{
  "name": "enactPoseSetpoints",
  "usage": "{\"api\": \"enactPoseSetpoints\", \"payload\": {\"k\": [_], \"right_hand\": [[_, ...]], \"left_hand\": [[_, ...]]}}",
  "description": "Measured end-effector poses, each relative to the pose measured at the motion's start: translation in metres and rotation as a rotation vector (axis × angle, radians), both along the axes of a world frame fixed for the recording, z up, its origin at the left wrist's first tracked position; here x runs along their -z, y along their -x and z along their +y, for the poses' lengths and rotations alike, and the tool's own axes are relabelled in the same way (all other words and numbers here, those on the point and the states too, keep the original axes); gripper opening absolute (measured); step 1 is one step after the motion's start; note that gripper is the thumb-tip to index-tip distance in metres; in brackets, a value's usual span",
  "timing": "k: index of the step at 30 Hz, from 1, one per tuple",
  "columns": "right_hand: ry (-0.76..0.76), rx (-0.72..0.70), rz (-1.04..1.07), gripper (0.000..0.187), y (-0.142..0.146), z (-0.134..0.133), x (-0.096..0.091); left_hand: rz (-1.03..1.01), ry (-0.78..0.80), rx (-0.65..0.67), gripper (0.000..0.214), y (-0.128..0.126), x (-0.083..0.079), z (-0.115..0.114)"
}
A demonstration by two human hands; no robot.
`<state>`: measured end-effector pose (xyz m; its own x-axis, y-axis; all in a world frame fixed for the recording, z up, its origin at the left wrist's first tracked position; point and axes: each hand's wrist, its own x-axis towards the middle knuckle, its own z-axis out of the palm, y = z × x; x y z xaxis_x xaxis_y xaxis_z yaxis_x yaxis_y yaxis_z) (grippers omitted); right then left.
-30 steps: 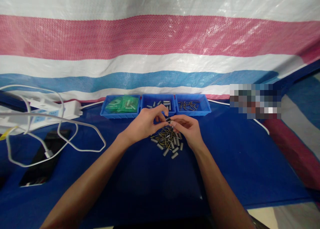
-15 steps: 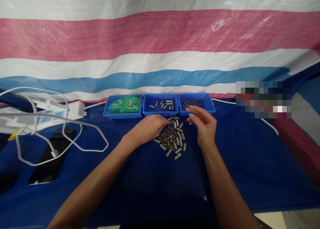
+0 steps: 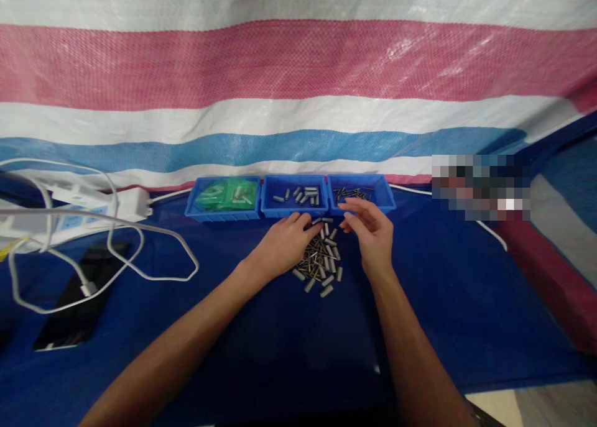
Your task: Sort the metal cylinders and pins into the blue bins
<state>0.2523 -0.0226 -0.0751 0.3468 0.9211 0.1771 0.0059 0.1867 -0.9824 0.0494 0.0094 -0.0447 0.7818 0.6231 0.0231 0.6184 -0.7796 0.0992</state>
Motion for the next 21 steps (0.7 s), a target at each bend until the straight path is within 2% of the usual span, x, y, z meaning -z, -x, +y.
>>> {"api": "enactPoseSetpoints", "payload": {"k": [6,11,17,21], "right_hand": [[0.000,-0.016,0.015,0.025,0.001,0.001,0.002],[0.007,-0.021,0.036,0.024,0.001,0.001,0.003],[0.011,-0.032,0.024,0.025,0.002,0.001,0.003],[0.012,-0.041,0.032,0.024,0.002,0.000,0.003]], "left_hand": [[0.026,0.042,-0.023,0.029,0.004,-0.006,0.003],[0.003,0.094,-0.054,0.027,0.010,-0.006,0.008],[-0.163,0.242,-0.083,0.031,0.014,0.005,0.011],[-0.256,0.266,-0.096,0.026,0.014,0.002,0.011]]}}
